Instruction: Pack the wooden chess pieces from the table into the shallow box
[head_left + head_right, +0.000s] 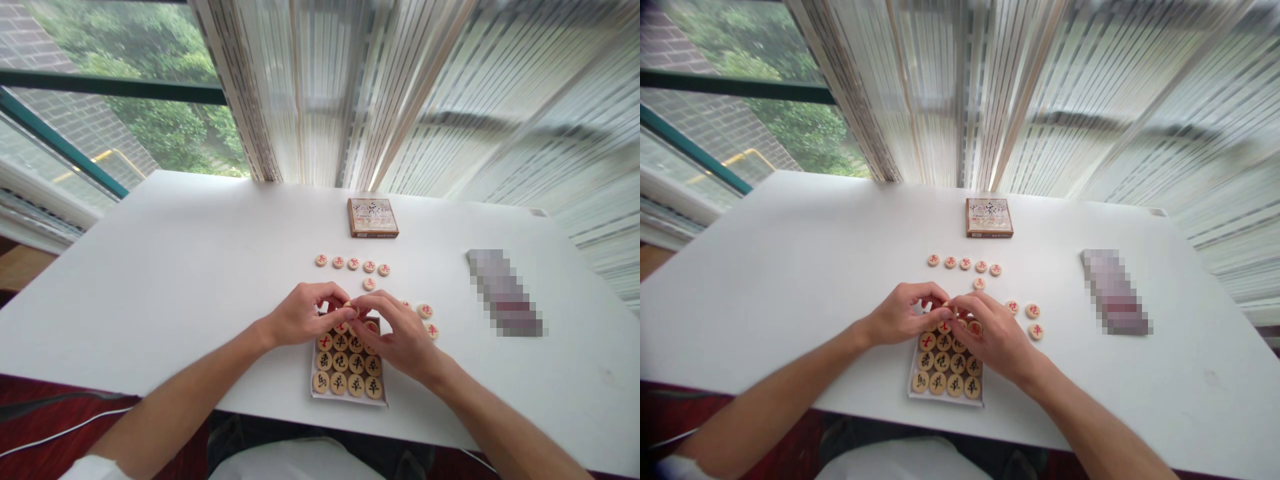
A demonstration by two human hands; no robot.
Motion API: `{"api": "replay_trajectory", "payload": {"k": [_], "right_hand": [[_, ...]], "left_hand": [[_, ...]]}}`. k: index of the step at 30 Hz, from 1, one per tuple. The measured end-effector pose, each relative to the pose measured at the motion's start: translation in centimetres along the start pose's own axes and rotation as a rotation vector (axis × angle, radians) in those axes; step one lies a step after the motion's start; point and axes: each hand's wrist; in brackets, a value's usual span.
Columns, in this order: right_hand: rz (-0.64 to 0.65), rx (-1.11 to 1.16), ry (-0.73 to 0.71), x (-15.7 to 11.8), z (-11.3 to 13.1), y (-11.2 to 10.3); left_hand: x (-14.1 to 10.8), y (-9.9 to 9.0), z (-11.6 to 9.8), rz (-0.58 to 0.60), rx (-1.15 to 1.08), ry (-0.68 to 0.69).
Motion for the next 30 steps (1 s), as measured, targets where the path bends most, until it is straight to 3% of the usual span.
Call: {"api": "replay_trajectory", "payload": {"k": [30], "right_hand": [[-0.051,0.000,0.083,0.27,0.23,-0.36]], "left_hand": [[-0.01,0.01,0.39,-0.030,-0.054,0.049]]}}
Point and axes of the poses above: each hand's wrist, its own x-axis towards the middle knuckle, its own y-axis out of the palm, z = x × y, and after that the axes turned 1 degree about -y, right-handed
